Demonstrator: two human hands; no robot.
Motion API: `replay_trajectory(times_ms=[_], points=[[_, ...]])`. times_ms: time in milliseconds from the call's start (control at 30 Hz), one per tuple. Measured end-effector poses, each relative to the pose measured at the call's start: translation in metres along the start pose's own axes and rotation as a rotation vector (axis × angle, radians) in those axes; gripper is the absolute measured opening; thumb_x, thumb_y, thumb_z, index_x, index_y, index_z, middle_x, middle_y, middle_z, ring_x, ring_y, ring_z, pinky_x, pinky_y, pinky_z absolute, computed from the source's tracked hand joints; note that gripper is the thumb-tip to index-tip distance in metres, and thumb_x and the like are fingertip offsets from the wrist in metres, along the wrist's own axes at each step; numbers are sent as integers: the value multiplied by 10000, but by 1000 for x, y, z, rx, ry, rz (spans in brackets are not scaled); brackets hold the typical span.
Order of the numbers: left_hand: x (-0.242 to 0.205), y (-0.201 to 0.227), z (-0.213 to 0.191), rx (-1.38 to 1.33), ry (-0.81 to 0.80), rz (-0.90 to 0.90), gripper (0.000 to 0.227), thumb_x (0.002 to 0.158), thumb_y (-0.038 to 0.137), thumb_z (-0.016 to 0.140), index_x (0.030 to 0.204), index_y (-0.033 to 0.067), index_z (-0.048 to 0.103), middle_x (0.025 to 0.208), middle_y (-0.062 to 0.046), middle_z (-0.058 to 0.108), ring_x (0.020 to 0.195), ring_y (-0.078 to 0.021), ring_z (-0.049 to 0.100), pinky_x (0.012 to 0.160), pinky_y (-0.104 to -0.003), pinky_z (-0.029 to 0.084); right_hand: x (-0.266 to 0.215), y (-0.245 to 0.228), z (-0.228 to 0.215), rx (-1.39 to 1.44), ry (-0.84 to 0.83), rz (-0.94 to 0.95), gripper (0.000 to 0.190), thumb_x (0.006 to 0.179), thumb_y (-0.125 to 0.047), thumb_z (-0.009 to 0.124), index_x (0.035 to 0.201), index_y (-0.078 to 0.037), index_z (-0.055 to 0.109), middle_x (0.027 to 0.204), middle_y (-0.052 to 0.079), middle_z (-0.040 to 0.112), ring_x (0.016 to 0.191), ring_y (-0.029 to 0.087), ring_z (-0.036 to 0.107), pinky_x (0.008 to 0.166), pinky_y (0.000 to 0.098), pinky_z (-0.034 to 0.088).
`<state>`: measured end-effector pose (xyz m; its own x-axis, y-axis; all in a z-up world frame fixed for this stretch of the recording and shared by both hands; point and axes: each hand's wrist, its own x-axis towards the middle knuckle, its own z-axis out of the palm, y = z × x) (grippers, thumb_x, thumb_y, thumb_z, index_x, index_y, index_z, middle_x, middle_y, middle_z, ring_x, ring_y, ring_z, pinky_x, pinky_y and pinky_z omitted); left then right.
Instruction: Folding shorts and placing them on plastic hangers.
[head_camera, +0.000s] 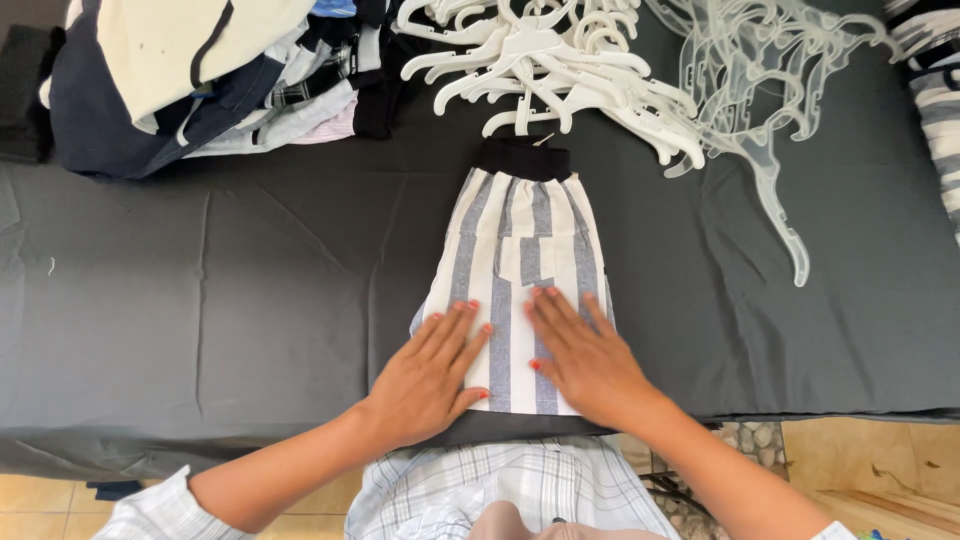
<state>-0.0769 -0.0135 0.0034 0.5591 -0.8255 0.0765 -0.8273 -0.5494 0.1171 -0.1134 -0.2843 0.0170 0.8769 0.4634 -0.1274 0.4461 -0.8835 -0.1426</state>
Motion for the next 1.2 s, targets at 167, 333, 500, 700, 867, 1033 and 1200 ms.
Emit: replay_trajectory(times_ms=[167,333,500,700,867,1033,1200], points=[[25,-11,-13,74,11,-162,851,1028,654,272,1557,-7,350,1578,-269,385,1537,-384,253,1267,-562,6,4,43,-1,-27,12,219,758,1077,-486,347,1632,-7,155,1685,230,178,1567,378,112,1240,593,41],[93,-25,-10,129,29,-101,969,971,735,319,1591,-9,279,1652,-235,300,1568,-360,199,1265,-574,17,67,39,-9,31,133,249,793,1066,-450,414,1616,59,154,1661,296,214,1558,440,140,1244,593,76],[122,-52,20,32,27,-73,963,994,737,288,1618,6,216,1688,-228,219,1574,-341,194,1280,-495,63,101,74,15,-28,192,213,653,1098,-465,290,1630,-91,246,1709,128,222,1581,291,172,1276,481,103],[78,-34,21,125,46,-102,821,1062,627,247,1612,17,254,1652,-245,281,1548,-366,242,1250,-549,124,53,58,-1,65,75,369,617,1099,-413,285,1648,-139,213,1723,131,151,1585,357,60,1261,560,51],[32,9,2,51,103,-40,826,1006,653,378,1585,65,340,1635,-274,289,1535,-418,240,1223,-631,114,-5,19,17,-113,122,221,705,1062,-457,360,1665,-160,146,1723,153,86,1571,422,11,1215,637,32],[21,16,-13,-275,54,269,645,1021,393,580,1547,61,408,1638,-288,277,1517,-450,282,1211,-586,223,-24,28,20,272,401,187,467,981,-268,634,1415,-105,572,1583,142,483,1501,320,415,1036,518,449],[45,24,-43,-987,-31,-19,360,1051,245,494,1349,90,625,1343,-82,691,1256,-267,644,922,-373,575,-17,60,27,516,451,570,564,937,-253,729,1449,-86,562,1081,12,636,792,148,606,685,368,537]])
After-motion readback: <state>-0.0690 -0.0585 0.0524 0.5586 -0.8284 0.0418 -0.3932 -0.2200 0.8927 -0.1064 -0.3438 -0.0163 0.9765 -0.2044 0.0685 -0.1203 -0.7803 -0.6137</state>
